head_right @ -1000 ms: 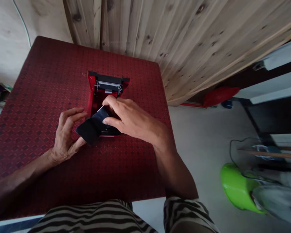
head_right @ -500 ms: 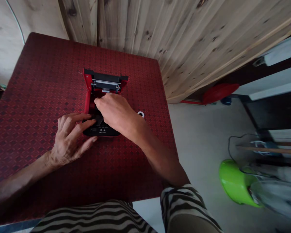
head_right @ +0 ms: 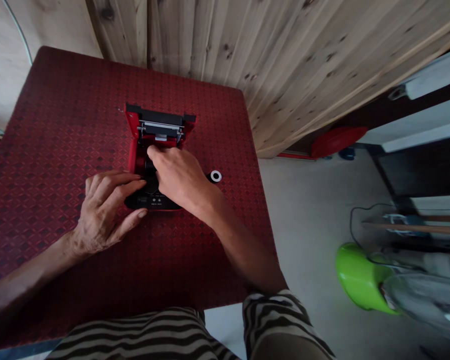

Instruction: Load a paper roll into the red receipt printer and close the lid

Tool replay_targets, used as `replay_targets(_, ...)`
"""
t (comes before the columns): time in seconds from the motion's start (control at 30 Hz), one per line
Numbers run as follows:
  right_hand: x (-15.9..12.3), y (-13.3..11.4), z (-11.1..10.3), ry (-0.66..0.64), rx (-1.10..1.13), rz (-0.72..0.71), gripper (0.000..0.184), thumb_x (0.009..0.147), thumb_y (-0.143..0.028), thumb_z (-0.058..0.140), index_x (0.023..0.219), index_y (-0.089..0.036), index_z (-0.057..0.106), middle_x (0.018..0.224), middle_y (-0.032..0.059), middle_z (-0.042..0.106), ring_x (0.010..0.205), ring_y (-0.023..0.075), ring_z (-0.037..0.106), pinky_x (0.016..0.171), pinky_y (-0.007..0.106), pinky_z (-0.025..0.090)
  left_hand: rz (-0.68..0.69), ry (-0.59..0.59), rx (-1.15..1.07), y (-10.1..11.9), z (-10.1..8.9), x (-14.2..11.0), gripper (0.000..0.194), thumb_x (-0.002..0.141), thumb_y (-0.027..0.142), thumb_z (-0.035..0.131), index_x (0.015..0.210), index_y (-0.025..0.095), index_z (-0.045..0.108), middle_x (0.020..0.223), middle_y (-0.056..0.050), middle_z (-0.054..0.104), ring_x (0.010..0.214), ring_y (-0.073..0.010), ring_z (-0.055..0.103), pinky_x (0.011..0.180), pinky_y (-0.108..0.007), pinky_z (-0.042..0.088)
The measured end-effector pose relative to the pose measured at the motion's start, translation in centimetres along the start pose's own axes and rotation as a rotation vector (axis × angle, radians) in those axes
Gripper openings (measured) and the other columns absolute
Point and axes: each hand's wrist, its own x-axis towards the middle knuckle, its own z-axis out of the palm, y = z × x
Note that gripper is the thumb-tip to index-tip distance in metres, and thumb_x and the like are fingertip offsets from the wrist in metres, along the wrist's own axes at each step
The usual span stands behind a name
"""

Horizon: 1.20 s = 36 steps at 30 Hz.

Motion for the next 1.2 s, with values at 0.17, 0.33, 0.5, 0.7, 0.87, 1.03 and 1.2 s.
replay_targets(0.17, 1.0, 0.1, 0.2, -0.017, -0.039, 0.023, 0.035, 0.100, -0.004, 0.054, 0.129, -0.015, 0.071, 0.102, 0.0131, 0.083, 0.093, 0.0271, 0.076, 0.077, 0.035, 0.046, 0.010, 0.004, 0.043, 0.0, 0.2, 0.3, 0.039, 0.109, 0.043, 0.063, 0.140, 0.020, 0.063, 0.130, -0.013, 0.074, 0.120, -0.0323, 0.067, 0.103, -0.049, 0.046)
replay_targets(0.33, 1.8, 0.3, 0.1, -0.089, -0.092, 0.009, 0.037, 0.102, -0.005, 0.050, 0.130, -0.017, 0.071, 0.108, 0.0131, 0.083, 0.096, 0.0264, 0.075, 0.076, 0.034, 0.044, 0.005, -0.018, 0.069, 0.0, 0.3, 0.7, 0.037, 0.110, 0.046, 0.062, 0.137, 0.020, 0.065, 0.128, -0.012, 0.075, 0.119, -0.0316, 0.066, 0.102, -0.049, 0.046)
replay_targets(0.5, 2.3, 0.6, 1.1, -0.050, -0.018, -0.019, 0.035, 0.103, -0.003, 0.047, 0.123, -0.013, 0.074, 0.108, 0.0135, 0.082, 0.101, 0.0252, 0.073, 0.080, 0.034, 0.045, -0.003, -0.028, 0.056, 0.0, 0.3, 0.9, 0.039, 0.109, 0.047, 0.062, 0.138, 0.021, 0.065, 0.127, -0.012, 0.076, 0.119, -0.0325, 0.066, 0.102, -0.050, 0.045)
replay_targets(0.7, 0.5, 1.3, 0.9, 0.069, 0.100, -0.068, 0.031, 0.103, -0.002, 0.053, 0.125, -0.011, 0.074, 0.118, 0.0141, 0.081, 0.108, 0.0253, 0.073, 0.096, 0.038, 0.052, -0.005, -0.032, 0.074, 0.1, 0.1, 0.9, 0.039, 0.110, 0.047, 0.060, 0.138, 0.019, 0.064, 0.128, -0.013, 0.076, 0.119, -0.0322, 0.066, 0.103, -0.050, 0.045)
replay_targets(0.87, -4.3, 1.4, 0.9, 0.291, 0.216, -0.217, 0.021, 0.107, -0.027, 0.070, 0.123, -0.014, 0.076, 0.120, 0.0121, 0.081, 0.115, 0.0268, 0.071, 0.106, 0.044, 0.054, 0.000, -0.041, 0.058, 0.1, -0.1, 1.0, 0.042, 0.112, 0.046, 0.057, 0.142, 0.017, 0.061, 0.129, -0.014, 0.075, 0.122, -0.0322, 0.065, 0.105, -0.049, 0.044)
replay_targets(1.03, -5.7, 1.2, 3.6, 0.411, 0.220, -0.230, 0.015, 0.109, -0.025, 0.067, 0.108, -0.016, 0.079, 0.106, 0.0084, 0.081, 0.098, 0.0229, 0.070, 0.095, 0.040, 0.056, -0.027, -0.040, -0.026, 0.2, -0.5, 1.0, 0.043, 0.114, 0.044, 0.046, 0.146, 0.017, 0.059, 0.127, -0.013, 0.074, 0.120, -0.0308, 0.067, 0.105, -0.048, 0.045)
replay_targets(1.2, -5.9, 0.7, 4.9, 0.562, 0.166, -0.210, 0.022, 0.111, -0.016, 0.058, 0.104, -0.018, 0.079, 0.105, 0.0070, 0.081, 0.098, 0.0213, 0.069, 0.091, 0.038, 0.056, -0.011, 0.092, 0.001, -1.0, -1.8, 3.8, 0.045, 0.112, 0.045, 0.055, 0.147, 0.018, 0.062, 0.134, -0.014, 0.072, 0.120, -0.0294, 0.067, 0.107, -0.047, 0.050)
